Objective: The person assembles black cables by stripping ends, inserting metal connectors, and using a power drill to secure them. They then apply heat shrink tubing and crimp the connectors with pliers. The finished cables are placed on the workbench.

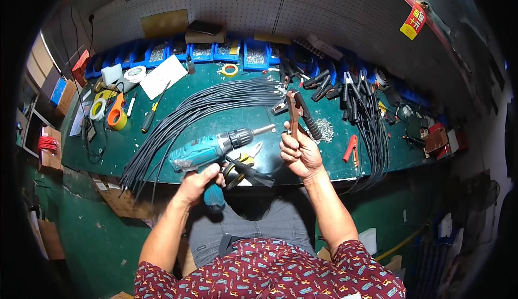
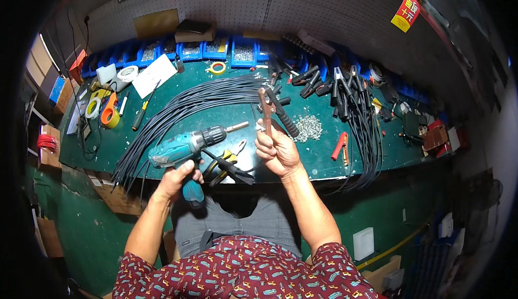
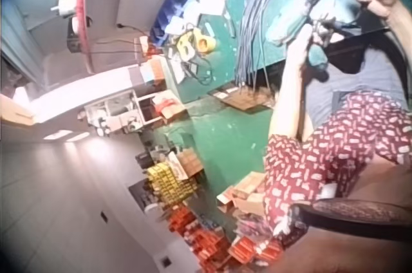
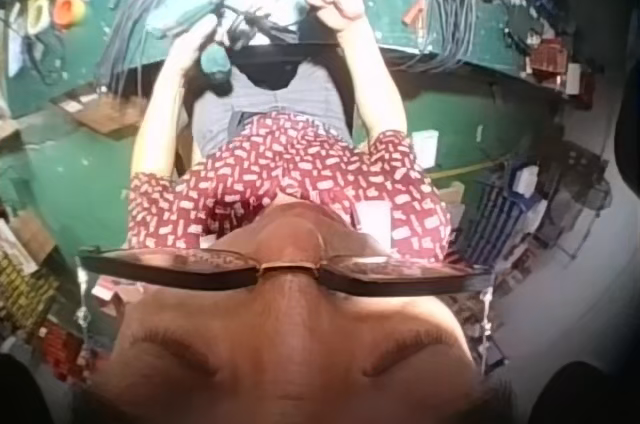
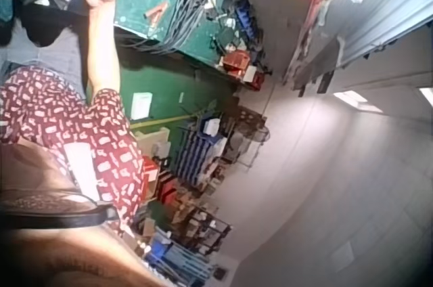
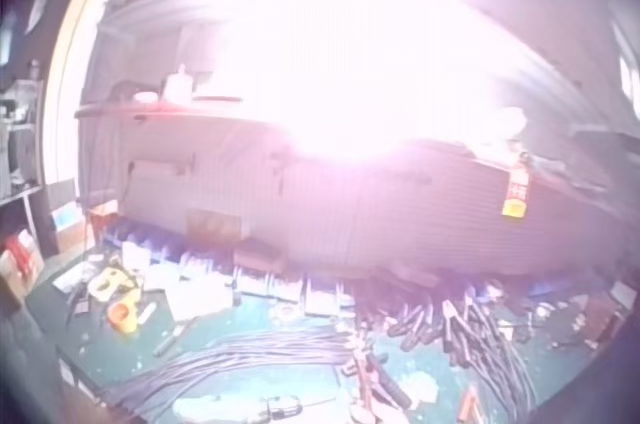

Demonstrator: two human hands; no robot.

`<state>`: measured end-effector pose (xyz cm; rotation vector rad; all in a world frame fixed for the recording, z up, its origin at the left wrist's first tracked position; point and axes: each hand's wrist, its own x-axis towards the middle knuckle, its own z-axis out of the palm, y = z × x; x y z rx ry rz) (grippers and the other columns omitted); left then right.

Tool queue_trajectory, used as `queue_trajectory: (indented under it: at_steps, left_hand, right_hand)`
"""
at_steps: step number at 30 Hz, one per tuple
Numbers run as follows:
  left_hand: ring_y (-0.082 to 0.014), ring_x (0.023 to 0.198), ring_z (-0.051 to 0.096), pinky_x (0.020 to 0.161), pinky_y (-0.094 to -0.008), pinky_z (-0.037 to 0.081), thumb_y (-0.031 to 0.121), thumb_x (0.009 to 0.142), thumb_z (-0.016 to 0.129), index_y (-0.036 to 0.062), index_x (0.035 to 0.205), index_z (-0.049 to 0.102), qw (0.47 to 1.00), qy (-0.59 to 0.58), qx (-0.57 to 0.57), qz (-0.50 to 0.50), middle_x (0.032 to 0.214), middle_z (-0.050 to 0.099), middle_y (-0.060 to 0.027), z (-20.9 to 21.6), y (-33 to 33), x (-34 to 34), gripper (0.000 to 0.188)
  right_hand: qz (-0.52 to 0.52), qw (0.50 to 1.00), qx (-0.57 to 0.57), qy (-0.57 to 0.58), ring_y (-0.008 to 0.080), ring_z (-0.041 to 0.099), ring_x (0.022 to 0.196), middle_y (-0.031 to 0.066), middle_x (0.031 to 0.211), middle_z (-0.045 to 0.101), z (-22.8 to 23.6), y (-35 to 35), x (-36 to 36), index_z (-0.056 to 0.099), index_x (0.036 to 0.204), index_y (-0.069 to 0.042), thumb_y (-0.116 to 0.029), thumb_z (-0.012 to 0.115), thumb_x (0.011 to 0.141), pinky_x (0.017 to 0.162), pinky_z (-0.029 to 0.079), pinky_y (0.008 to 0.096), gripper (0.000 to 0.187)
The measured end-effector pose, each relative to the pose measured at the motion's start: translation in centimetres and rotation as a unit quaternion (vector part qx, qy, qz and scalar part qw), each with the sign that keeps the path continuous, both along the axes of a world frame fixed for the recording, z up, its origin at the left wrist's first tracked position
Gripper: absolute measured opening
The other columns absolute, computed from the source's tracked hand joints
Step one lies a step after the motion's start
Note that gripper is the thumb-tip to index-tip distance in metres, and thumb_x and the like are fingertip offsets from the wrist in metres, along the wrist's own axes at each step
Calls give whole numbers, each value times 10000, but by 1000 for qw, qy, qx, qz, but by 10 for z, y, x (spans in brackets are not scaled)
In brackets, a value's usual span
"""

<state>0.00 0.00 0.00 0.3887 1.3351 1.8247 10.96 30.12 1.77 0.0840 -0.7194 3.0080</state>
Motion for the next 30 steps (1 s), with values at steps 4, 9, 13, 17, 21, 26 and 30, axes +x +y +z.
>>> queue_trajectory:
  at_steps: [4, 9, 13, 17, 21, 26, 30]
  left_hand:
    - [-202, 730, 628, 760, -381, 563, 469, 922, 738, -34, 1154, 641, 997, -61, 43, -9, 755, 608, -47, -2, 6, 16, 562]
    - [-131, 735, 611, 724, -373, 577, 356, 942, 753, -27, 1189, 629, 991, -109, 72, -40, 961, 655, -65, -11, 6, 13, 473]
    - [-155, 744, 618, 742, -376, 570, 384, 924, 765, -23, 1174, 628, 990, -102, 72, -59, 901, 640, -56, -12, 3, 6, 497]
    - [-185, 745, 614, 767, -378, 550, 397, 920, 764, -8, 1130, 649, 992, -77, 68, -69, 780, 616, -40, -20, 0, 2, 471]
    - [-161, 741, 612, 765, -367, 553, 356, 931, 759, -21, 1129, 674, 991, -93, 56, -73, 812, 635, -55, -26, -2, 6, 435]
    - [-166, 738, 613, 766, -364, 552, 346, 929, 758, -20, 1115, 675, 994, -79, 46, -63, 795, 629, -52, -22, -1, 9, 419]
    - [-166, 723, 613, 752, -364, 556, 322, 921, 764, -10, 1097, 673, 996, -57, 40, -51, 794, 629, -53, -23, -2, 9, 387]
  right_hand:
    - [15, 1000, 4, 0, 60, 345, 561, -31, 723, 412, 3, -5, -1, 542, 1353, -53, -230, 442, 1104, 511, 302, 200, 322]
    - [15, 1000, 6, -4, 59, 348, 564, -32, 711, 416, 3, -8, 0, 541, 1360, -58, -231, 428, 1111, 519, 306, 203, 324]
    - [33, 999, 29, -15, 52, 344, 556, -36, 706, 417, 5, -9, 1, 552, 1341, -52, -231, 444, 1107, 507, 300, 198, 314]
    - [35, 997, 35, -52, 48, 336, 545, -41, 685, 410, 9, -11, 4, 577, 1312, -50, -234, 460, 1098, 483, 287, 192, 306]
    - [27, 996, 30, -77, 53, 329, 539, -47, 658, 391, 8, -14, 4, 604, 1312, -58, -205, 465, 1086, 474, 284, 197, 303]
    - [25, 995, 37, -92, 41, 328, 537, -47, 681, 396, 9, -18, 5, 588, 1271, -54, -251, 509, 1085, 468, 268, 189, 281]
    - [40, 995, 21, -90, 39, 329, 536, -51, 676, 379, 9, -18, 4, 587, 1265, -58, -251, 508, 1086, 465, 264, 190, 274]
